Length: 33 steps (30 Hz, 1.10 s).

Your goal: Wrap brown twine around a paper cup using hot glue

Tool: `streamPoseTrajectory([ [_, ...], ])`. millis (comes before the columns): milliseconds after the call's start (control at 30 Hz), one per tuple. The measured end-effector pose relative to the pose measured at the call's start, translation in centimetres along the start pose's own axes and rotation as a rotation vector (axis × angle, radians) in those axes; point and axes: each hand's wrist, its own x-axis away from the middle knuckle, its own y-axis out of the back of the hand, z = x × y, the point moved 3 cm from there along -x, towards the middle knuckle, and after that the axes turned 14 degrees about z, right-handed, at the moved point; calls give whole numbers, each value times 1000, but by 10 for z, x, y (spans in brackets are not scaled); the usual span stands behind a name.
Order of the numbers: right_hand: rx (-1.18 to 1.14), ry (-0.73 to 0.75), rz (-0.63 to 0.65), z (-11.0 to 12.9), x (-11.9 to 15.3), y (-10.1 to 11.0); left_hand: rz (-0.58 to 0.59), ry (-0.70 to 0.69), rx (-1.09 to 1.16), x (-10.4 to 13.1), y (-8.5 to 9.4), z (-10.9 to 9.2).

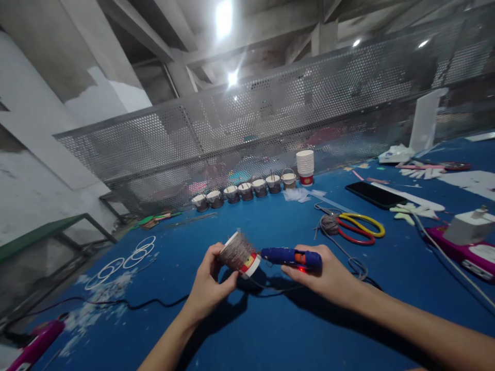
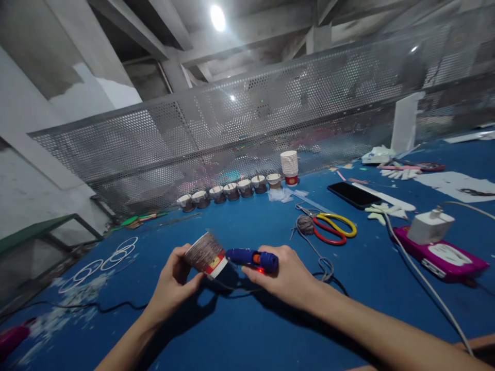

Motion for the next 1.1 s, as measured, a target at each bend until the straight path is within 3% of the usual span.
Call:
streamPoseTrajectory([
  [233, -4, 74, 61, 7, 1, -3, 12, -4, 20, 0, -1, -4],
  [533, -286, -185, 36, -7, -11, 14, -15, -4, 117, -3, 2, -4],
  [700, -292, -301, 10, -20, -24, 23, -78, 147, 86, -6, 3, -5],
  [800, -143, -352, -37, -35, -31, 21, -140, 215, 54, -8, 3, -6],
  [1000, 434, -328, -88, -55, -37, 15, -211, 298, 36, -10, 4, -2],
  [1100, 469, -350, -104, -57, -35, 21, -217, 319, 45, -11, 6, 4],
])
